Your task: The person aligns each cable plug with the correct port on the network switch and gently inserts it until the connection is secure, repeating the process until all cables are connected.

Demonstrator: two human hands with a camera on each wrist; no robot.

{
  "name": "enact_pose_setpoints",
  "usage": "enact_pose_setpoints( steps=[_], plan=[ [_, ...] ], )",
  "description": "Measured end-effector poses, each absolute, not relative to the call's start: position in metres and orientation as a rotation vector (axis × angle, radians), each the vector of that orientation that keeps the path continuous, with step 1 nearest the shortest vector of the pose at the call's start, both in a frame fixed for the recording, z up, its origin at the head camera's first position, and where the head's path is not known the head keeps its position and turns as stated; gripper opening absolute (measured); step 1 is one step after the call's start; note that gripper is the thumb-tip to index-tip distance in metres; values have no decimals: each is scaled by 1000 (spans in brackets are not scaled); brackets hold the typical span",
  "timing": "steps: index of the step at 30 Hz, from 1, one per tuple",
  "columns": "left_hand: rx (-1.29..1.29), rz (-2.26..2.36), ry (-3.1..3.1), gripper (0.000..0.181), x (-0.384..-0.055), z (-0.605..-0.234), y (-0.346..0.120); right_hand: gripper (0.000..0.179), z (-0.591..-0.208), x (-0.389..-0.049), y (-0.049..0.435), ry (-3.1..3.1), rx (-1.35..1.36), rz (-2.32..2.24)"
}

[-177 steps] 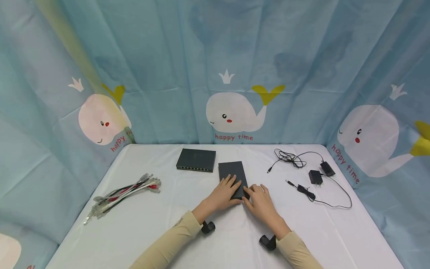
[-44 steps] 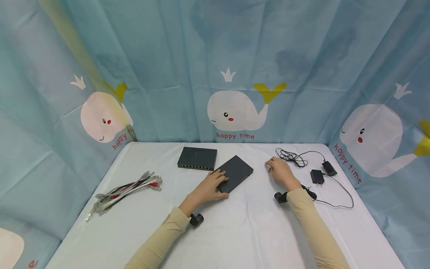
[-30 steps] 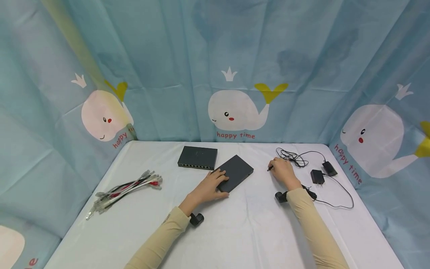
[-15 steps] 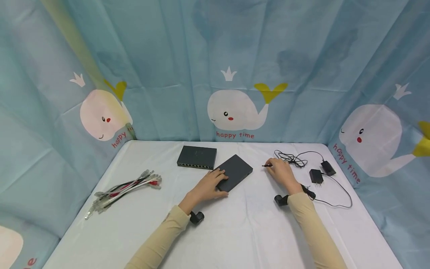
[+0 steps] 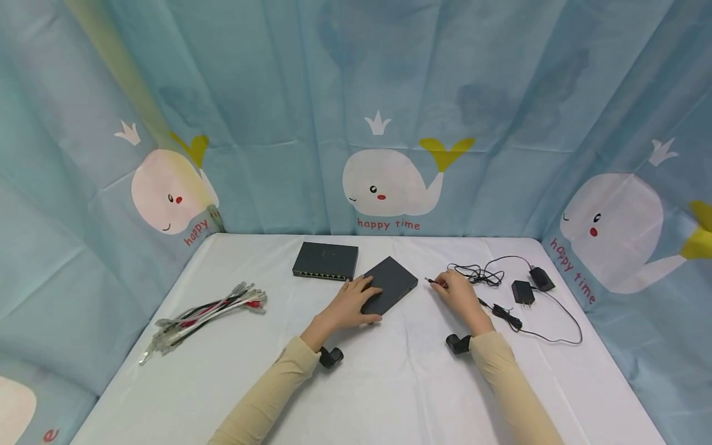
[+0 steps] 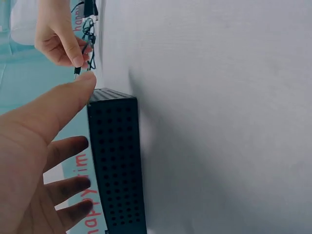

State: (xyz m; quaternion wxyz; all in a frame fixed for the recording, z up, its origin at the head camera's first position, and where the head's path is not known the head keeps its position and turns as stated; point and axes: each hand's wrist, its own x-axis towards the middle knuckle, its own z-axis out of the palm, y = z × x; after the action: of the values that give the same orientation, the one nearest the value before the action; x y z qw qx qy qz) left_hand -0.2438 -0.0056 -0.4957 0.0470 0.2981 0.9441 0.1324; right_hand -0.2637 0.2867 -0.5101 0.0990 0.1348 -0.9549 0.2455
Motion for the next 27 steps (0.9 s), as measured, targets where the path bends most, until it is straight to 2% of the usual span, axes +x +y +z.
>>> enact_pose_setpoints(
  steps=[8,27],
  plan=[
    [892,305,2885,76,-248,-501,3,11,-516,-253,277,-2827,393,660],
    [888,163,2899,72,-245,-509,9,13,-528,-252,261,-2758,421,789]
  ],
)
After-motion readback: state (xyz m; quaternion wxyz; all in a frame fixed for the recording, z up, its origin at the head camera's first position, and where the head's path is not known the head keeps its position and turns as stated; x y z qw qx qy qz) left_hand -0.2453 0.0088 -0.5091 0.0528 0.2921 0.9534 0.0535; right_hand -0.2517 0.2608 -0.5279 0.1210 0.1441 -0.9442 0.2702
